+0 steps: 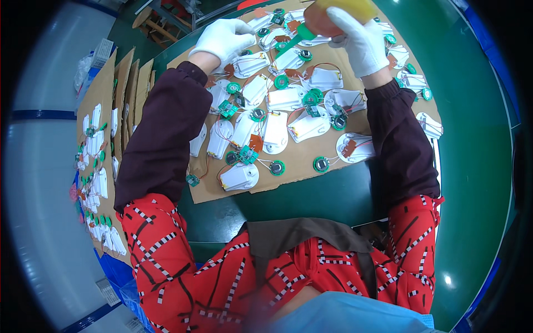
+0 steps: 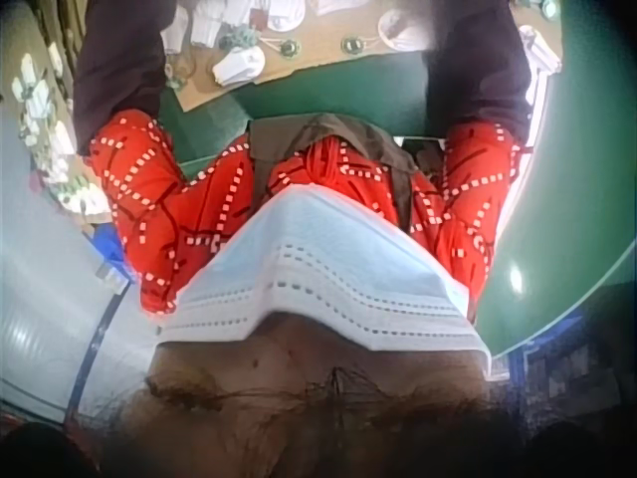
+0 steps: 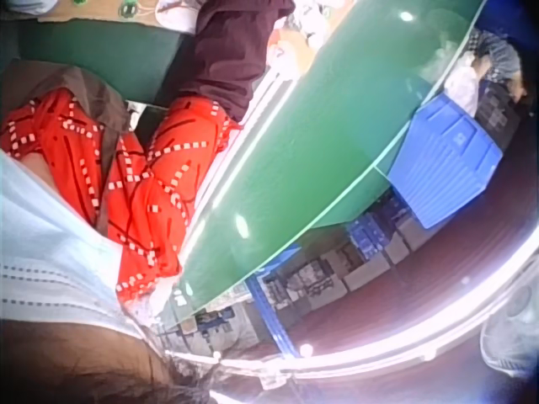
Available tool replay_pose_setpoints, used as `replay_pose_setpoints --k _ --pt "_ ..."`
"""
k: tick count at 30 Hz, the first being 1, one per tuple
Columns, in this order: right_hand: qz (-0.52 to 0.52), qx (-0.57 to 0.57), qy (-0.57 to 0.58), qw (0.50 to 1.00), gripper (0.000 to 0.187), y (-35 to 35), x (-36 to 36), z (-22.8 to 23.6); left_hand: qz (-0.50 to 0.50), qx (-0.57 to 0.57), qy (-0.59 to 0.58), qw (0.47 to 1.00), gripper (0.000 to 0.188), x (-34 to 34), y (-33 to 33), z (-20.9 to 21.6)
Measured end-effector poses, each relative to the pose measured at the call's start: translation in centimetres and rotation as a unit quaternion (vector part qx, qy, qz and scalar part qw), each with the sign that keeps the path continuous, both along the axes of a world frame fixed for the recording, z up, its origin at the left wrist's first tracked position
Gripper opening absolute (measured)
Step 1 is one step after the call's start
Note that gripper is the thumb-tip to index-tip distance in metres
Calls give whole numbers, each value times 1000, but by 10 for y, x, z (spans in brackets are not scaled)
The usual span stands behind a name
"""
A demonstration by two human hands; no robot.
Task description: Applying a liquid substance from a dispensing bottle to small plastic and electronic components arranged on cardboard sheets.
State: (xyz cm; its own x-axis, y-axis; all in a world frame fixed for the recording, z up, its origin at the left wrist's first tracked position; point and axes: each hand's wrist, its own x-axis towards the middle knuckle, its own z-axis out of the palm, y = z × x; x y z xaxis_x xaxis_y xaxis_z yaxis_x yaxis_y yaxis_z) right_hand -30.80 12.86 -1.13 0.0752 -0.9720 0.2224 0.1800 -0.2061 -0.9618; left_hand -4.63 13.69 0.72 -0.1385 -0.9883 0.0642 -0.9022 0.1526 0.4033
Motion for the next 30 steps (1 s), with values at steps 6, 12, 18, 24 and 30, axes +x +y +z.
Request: replay_pose_setpoints --k 6,12,18,24,30 --pt "76 -116 -229 964 36 -3 1 15 -33 31 -25 999 26 -5 9 0" --pt "73 -47 -84 993 44 6 11 4 -84 5 -217 972 15 -12 12 -11" --pt "80 -101 7 992 42 -4 10 -18 -108 -52 -183 976 13 -5 6 -23" --pt "113 -101 53 987 41 -1 11 -22 -121 -47 -163 978 13 -1 5 -31" --pt "94 -120 133 979 44 4 14 -18 -121 -37 -157 979 16 0 4 -28"
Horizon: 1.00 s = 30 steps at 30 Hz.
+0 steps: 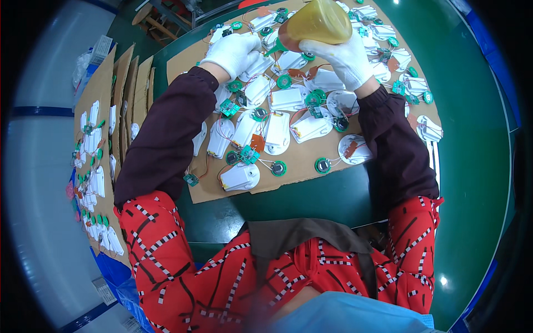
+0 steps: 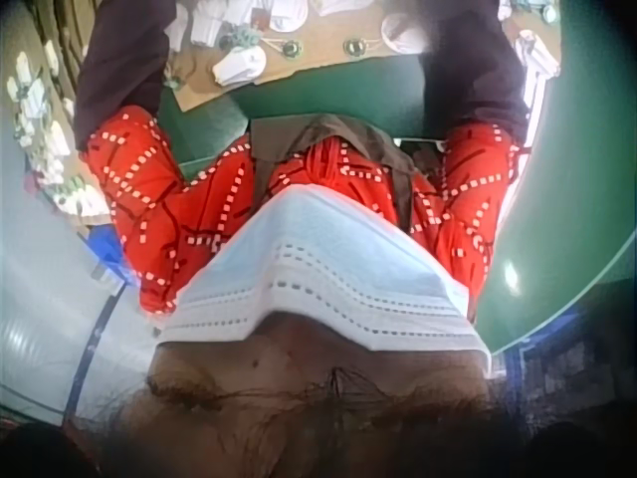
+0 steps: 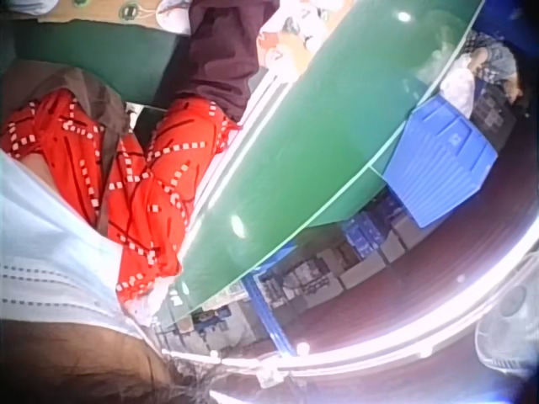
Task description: Applying a liquid substance from a dispensing bottle to small plastic and electronic components arranged on cardboard sheets.
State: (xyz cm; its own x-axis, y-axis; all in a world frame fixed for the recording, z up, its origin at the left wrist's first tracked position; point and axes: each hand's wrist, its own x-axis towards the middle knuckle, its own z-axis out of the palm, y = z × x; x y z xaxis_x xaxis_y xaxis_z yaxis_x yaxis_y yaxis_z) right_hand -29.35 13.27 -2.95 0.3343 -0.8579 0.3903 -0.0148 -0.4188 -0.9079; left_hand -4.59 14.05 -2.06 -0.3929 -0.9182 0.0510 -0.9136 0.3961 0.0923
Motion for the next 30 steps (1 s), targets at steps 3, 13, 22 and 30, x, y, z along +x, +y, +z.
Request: replay_pose_setpoints --k 3,13,22,30 --pt "3 -5 14 1000 45 3 1 4 10 11 -13 1000 21 -2 1 3" --pt "-4 -79 68 995 55 -2 -6 -15 61 55 -8 997 40 -16 6 15" --pt "25 -10 32 999 54 0 -9 0 78 83 -12 993 44 -17 5 16" --pt "26 26 35 999 52 7 -7 7 57 74 16 995 42 -15 9 17"
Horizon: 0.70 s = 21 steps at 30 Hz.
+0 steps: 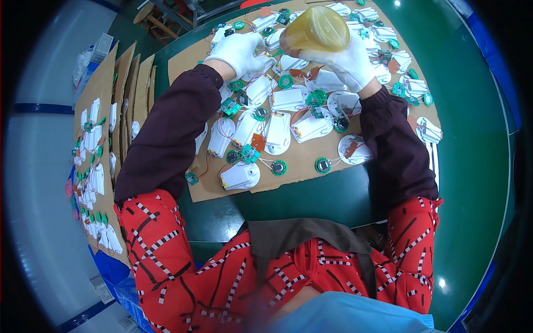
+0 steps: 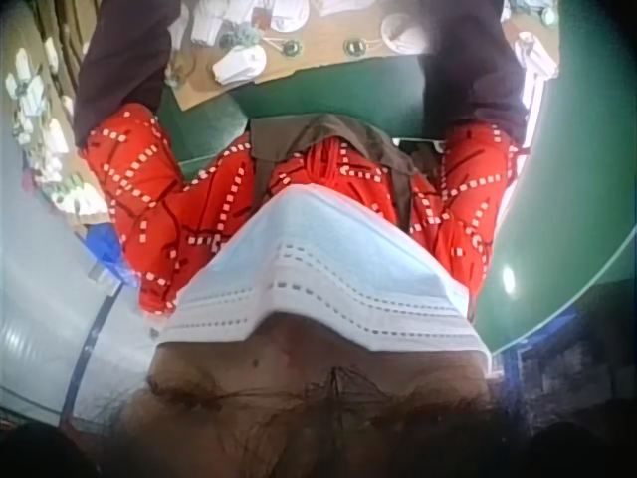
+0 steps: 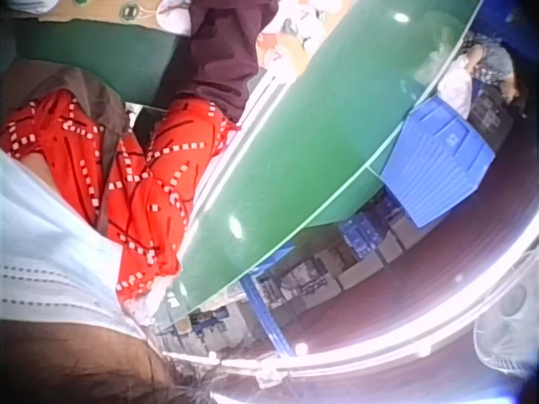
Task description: Applying a liquid substance from a dispensing bottle to small plastic and electronic components arranged on cardboard sheets.
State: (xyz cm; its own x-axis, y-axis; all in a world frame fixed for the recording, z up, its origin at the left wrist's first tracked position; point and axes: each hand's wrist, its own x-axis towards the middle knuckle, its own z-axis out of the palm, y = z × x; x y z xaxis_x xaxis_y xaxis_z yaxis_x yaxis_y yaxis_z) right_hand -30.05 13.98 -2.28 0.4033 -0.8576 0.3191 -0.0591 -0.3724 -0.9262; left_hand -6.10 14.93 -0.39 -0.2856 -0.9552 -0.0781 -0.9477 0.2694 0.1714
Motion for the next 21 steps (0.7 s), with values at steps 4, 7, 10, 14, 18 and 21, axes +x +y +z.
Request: replay_pose_setpoints --k 4,7,10,14,18,21 --pt "-25 -23 -23 999 50 -1 3 1 4 6 4 1000 43 -2 5 6" --pt "-62 -43 -61 995 50 -3 2 0 -34 -46 -23 998 44 -2 7 7" --pt "-98 -49 -169 979 48 -10 -1 7 -18 -26 -36 999 45 -1 5 5" --pt "-112 -48 -329 936 41 -10 -8 31 -5 -35 -43 998 45 -1 5 6" --pt "-117 -5 -399 909 41 -6 -13 43 2 -4 -2 1000 34 9 -2 10" --pt "-87 -10 -381 920 41 -11 -24 46 -3 33 -12 999 23 2 -7 23"
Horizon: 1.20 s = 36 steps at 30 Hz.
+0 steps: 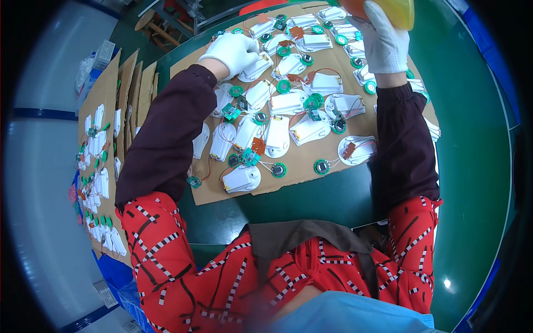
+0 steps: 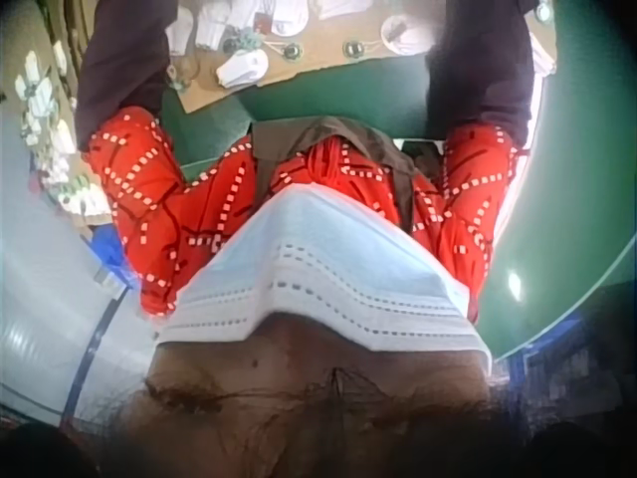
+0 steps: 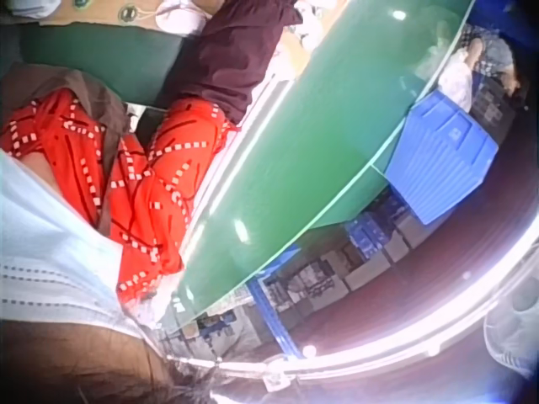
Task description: Applying a liquid substance from a dispensing bottle to small plastic and electronic components arranged on cardboard sheets.
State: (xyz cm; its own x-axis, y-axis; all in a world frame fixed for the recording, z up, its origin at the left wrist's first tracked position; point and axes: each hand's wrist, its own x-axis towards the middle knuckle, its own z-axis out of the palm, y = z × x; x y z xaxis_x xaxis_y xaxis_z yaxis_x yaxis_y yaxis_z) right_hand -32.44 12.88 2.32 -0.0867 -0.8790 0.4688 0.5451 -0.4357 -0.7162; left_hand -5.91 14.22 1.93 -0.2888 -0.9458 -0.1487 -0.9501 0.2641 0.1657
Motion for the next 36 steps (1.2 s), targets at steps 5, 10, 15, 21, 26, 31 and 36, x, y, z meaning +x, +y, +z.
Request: replay_pose_setpoints --k 5,10,15,21,26,31,36 --pt "37 -30 1 999 40 6 -4 18 -113 -67 -99 986 16 -9 -14 3" --pt "7 39 95 995 40 4 -15 32 -46 62 -52 996 20 -13 -34 23" --pt "44 24 117 992 38 6 -5 48 -28 45 28 998 24 -2 -60 1" --pt "46 9 118 992 39 1 -8 34 -12 -57 -91 994 31 -40 -72 -33" --pt "113 24 -7 993 36 -7 0 38 -21 -57 -107 992 29 -24 -59 -18" --pt "135 -21 -6 991 37 -19 -19 26 -29 -216 -30 976 29 -14 -74 -5" --pt "124 -47 -1 991 37 -16 -35 23 -190 -261 84 943 21 -67 -7 31"
